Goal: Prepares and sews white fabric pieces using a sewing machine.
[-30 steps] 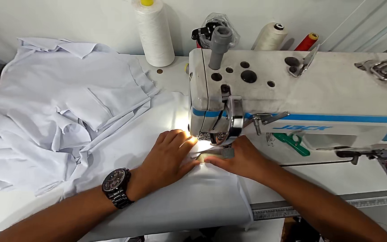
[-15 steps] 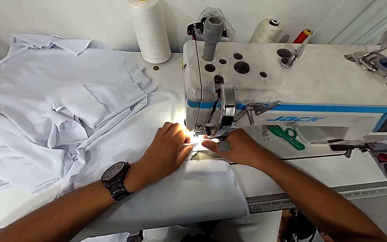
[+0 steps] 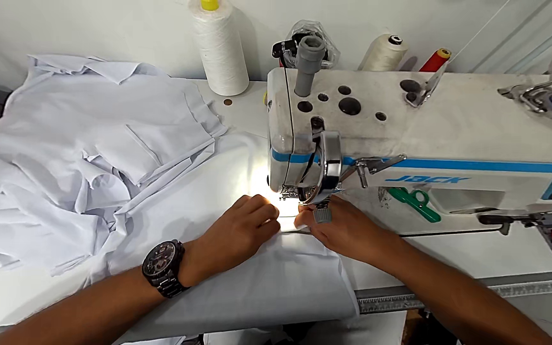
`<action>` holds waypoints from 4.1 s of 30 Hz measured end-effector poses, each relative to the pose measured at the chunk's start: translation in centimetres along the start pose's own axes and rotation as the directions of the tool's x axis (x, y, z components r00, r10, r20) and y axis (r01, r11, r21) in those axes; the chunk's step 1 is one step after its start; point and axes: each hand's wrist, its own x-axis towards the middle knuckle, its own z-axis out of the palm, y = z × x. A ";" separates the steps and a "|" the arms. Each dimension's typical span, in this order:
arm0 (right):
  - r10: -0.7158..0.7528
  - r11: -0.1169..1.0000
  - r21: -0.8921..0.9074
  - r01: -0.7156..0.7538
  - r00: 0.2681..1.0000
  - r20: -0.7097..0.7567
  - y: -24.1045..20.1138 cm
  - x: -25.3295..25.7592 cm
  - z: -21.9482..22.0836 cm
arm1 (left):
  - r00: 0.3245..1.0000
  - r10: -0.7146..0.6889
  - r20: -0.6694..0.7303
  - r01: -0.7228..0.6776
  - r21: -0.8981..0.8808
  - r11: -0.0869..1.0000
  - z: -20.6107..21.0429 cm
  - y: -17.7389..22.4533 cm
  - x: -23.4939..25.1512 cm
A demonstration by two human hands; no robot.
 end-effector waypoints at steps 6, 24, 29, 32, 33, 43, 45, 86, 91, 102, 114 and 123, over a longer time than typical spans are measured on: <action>-0.068 0.995 0.067 0.067 0.998 0.014 0.0 -0.4 -0.5 | 0.988 0.130 0.080 -0.136 0.072 0.988 -0.4 0.2 -0.4; 0.045 0.997 0.060 -0.044 0.999 -0.016 -0.9 -0.4 0.6 | 0.974 -0.224 0.030 0.226 -0.129 0.965 0.4 1.5 -0.9; 0.215 0.975 0.072 -0.212 0.976 -0.037 -0.9 -0.4 -0.1 | 0.901 -0.432 0.037 0.433 -0.128 0.892 0.5 1.7 -0.4; 0.270 0.961 -0.029 -0.274 0.958 -0.093 -1.1 -0.3 -0.1 | 0.868 -0.493 0.053 0.496 -0.038 0.868 0.8 1.8 0.0; 0.280 0.956 -0.066 -0.286 0.955 -0.096 -1.1 -0.2 -0.2 | 0.864 -0.501 0.051 0.502 -0.011 0.865 0.9 1.8 0.1; -0.036 0.999 0.025 0.039 0.995 -0.092 -1.7 0.8 1.1 | 0.854 -0.514 0.080 0.517 -0.013 0.856 0.5 1.1 0.2; -0.002 0.995 0.104 0.007 0.999 -0.048 -0.8 0.9 1.7 | 0.906 -0.410 0.103 0.420 -0.117 0.900 -0.8 -0.1 -0.4; -0.031 0.999 -0.032 0.033 0.997 0.067 0.3 1.2 1.6 | 0.992 -0.114 0.055 0.116 -0.019 0.993 0.4 5.2 -3.4; -0.015 1.000 -0.002 0.015 0.999 0.048 0.4 1.3 1.5 | 0.999 -0.049 -0.011 0.048 -0.073 0.996 0.2 4.9 -3.4; 0.046 0.998 -0.049 -0.045 0.999 0.022 0.2 1.3 1.4 | 0.962 -0.268 0.058 0.268 -0.006 0.963 0.2 5.0 -4.1; 0.287 0.952 0.126 -0.280 0.957 -0.042 0.4 1.3 1.3 | 0.943 -0.307 0.126 0.311 -0.010 0.950 -1.7 1.0 -0.4; 0.141 0.990 0.016 -0.141 0.990 -0.029 0.4 0.7 1.7 | 0.925 -0.328 0.190 0.305 0.139 0.942 0.4 -1.9 -0.6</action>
